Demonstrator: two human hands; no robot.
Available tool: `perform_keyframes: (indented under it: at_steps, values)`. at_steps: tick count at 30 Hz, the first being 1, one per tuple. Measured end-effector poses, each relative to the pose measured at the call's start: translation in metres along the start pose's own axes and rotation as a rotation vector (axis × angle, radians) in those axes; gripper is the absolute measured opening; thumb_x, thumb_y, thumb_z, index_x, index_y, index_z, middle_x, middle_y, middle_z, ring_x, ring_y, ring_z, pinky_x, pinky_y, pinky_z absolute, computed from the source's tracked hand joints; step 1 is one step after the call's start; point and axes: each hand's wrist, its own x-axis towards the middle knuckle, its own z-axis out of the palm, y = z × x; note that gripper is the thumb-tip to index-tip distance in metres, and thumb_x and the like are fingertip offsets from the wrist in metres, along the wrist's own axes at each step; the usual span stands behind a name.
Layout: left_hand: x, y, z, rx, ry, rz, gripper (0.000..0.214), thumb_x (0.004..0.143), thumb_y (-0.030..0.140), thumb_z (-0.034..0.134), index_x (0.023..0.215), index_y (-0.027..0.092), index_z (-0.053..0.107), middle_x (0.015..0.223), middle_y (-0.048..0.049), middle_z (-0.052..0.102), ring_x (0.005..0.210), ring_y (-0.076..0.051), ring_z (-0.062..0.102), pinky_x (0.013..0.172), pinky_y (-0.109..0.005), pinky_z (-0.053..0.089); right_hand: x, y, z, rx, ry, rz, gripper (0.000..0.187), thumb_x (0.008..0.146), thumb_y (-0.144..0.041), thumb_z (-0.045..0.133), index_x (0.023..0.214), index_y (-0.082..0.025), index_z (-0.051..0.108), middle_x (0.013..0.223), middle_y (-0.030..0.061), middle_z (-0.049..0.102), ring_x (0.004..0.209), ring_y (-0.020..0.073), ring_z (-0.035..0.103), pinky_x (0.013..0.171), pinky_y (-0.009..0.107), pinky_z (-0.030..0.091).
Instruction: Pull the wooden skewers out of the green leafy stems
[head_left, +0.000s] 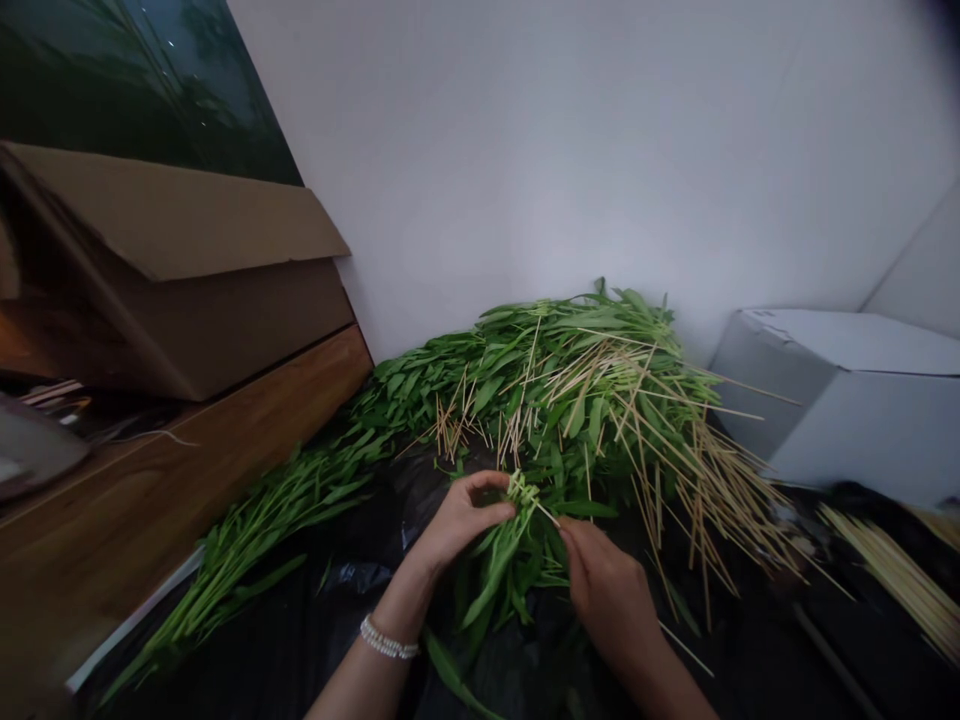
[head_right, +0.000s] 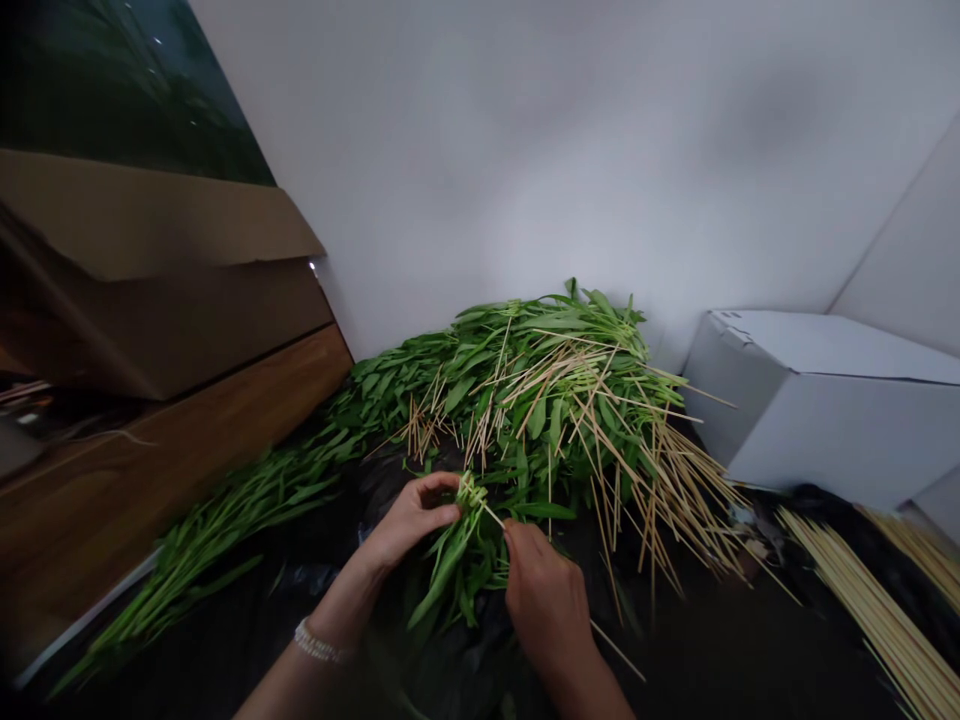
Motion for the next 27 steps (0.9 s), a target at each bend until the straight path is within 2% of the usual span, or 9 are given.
perform_keyframes:
  at_steps: [4, 10, 12, 17, 22, 25, 27]
  values:
    - [0.000, 0.002, 0.005, 0.140, -0.080, 0.059, 0.042, 0.058, 0.021, 0.081, 0.095, 0.016, 0.063, 0.091, -0.0031, 0.063, 0.087, -0.018, 0.057, 0.082, -0.027, 0.043, -0.001, 0.001, 0.000, -0.010, 0.005, 0.003, 0.029, 0.093, -0.016, 0.034, 0.101, -0.016, 0.062, 0.091, 0.0079, 0.069, 0.079, 0.0147, 0.067, 0.075, 0.023, 0.050]
    - [-0.001, 0.003, 0.005, 0.149, -0.159, 0.049, 0.019, 0.069, 0.021, 0.072, 0.085, 0.014, 0.064, 0.085, -0.0025, 0.062, 0.084, -0.017, 0.056, 0.081, -0.027, 0.041, 0.001, 0.001, -0.002, -0.007, 0.023, 0.015, 0.029, 0.093, -0.016, 0.034, 0.101, -0.015, 0.061, 0.088, 0.0076, 0.069, 0.078, 0.0149, 0.067, 0.074, 0.023, 0.051]
    - [-0.002, 0.003, 0.005, 0.155, -0.149, 0.022, 0.014, 0.070, 0.021, 0.070, 0.082, 0.015, 0.064, 0.083, -0.0020, 0.063, 0.082, -0.017, 0.056, 0.080, -0.026, 0.041, 0.002, 0.002, -0.003, -0.015, 0.042, 0.018, 0.028, 0.093, -0.017, 0.034, 0.101, -0.015, 0.061, 0.087, 0.0076, 0.069, 0.078, 0.0152, 0.067, 0.074, 0.024, 0.051]
    - [0.001, -0.004, 0.011, 0.142, -0.029, -0.020, 0.010, 0.069, 0.021, 0.066, 0.076, 0.015, 0.062, 0.075, -0.0003, 0.061, 0.072, -0.015, 0.054, 0.071, -0.024, 0.041, 0.001, 0.002, -0.002, -0.059, 0.060, -0.024, 0.029, 0.093, -0.016, 0.034, 0.101, -0.014, 0.062, 0.084, 0.0075, 0.069, 0.077, 0.0153, 0.067, 0.073, 0.023, 0.050]
    - [0.003, -0.016, 0.013, 0.327, 0.229, 0.071, 0.003, 0.069, 0.018, 0.059, 0.071, 0.016, 0.060, 0.068, 0.0013, 0.058, 0.067, -0.014, 0.052, 0.064, -0.022, 0.039, 0.000, 0.003, -0.001, -0.084, 0.043, -0.061, 0.029, 0.092, -0.013, 0.033, 0.104, -0.014, 0.060, 0.084, 0.0071, 0.068, 0.075, 0.0147, 0.067, 0.068, 0.021, 0.050]
    - [0.003, -0.019, 0.008, 0.475, 0.360, 0.144, 0.009, 0.067, 0.014, 0.058, 0.073, 0.018, 0.062, 0.070, 0.0014, 0.062, 0.068, -0.015, 0.054, 0.066, -0.023, 0.039, 0.000, 0.006, -0.002, -0.079, 0.060, -0.055, 0.029, 0.093, -0.015, 0.034, 0.104, -0.015, 0.060, 0.086, 0.0069, 0.069, 0.072, 0.0137, 0.067, 0.065, 0.020, 0.050]
    - [0.005, -0.020, 0.001, 0.472, 0.411, 0.157, 0.014, 0.064, 0.012, 0.058, 0.075, 0.019, 0.063, 0.071, 0.0009, 0.064, 0.069, -0.016, 0.056, 0.066, -0.024, 0.040, 0.001, 0.007, -0.004, -0.059, 0.095, -0.040, 0.026, 0.093, -0.019, 0.036, 0.102, -0.016, 0.061, 0.084, 0.0062, 0.069, 0.069, 0.0130, 0.067, 0.064, 0.019, 0.049]
